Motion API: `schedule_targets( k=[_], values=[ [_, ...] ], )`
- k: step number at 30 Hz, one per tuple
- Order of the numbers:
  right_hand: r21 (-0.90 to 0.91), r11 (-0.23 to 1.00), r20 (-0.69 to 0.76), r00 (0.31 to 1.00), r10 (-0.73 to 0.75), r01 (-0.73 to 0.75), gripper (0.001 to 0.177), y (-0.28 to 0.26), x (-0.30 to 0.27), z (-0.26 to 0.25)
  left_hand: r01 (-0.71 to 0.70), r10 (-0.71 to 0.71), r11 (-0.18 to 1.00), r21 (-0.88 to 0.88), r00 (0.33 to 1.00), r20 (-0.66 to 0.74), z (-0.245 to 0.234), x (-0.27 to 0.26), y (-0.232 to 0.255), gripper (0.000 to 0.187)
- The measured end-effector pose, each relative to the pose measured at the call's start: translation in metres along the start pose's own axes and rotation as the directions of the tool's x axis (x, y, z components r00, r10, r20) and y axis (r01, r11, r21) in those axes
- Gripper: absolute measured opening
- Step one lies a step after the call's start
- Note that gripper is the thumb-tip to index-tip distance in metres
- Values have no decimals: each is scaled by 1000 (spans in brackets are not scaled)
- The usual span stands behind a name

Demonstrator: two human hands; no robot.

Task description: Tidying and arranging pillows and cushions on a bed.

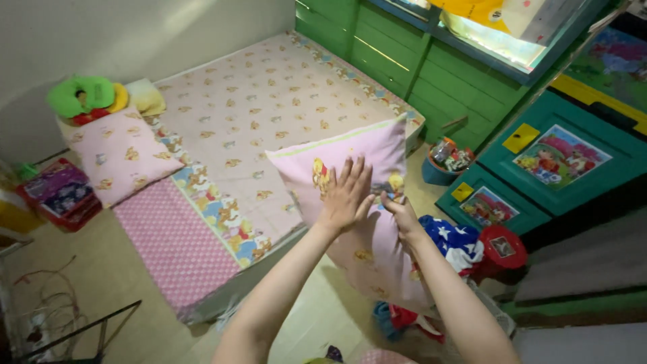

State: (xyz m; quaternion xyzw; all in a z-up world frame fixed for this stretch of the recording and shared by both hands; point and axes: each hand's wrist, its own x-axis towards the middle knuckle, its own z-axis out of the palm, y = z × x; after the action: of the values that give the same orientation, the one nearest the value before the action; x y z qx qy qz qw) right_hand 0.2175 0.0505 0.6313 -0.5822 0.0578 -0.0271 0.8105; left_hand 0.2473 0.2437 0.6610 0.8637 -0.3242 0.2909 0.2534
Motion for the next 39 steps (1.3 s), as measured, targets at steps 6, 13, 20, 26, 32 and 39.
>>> schedule_targets(
  k=[6, 13, 20, 26, 32, 39],
  values=[
    [91, 992, -47, 996, -79, 83, 35, 3, 8, -107, -146, 145, 989, 34, 989, 24, 85, -26, -58, 67],
    [246, 961, -244, 967, -68, 130, 42, -25, -8, -153, 673, -804, 569, 472, 333, 493, 98, -86, -134, 83],
    [187, 961, -197, 966, -167, 204, 33, 56, 62, -247, 474, -468, 880, 1, 868, 163, 126, -6, -46, 93],
    [256, 967, -190, 980, 63, -13, 36, 6, 50, -125, -18, 16, 969, -246, 1000, -11, 103, 55, 63, 87],
    [428, 904, -90, 995, 42, 0, 49, -54, 33, -95, -71, 45, 983, -172, 988, -150, 94, 18, -36, 79],
    [419, 842, -22, 931, -364, 340, 60, -74, 37, -111, 742, -623, 587, -322, 669, 406, 161, -106, -227, 59]
  ],
)
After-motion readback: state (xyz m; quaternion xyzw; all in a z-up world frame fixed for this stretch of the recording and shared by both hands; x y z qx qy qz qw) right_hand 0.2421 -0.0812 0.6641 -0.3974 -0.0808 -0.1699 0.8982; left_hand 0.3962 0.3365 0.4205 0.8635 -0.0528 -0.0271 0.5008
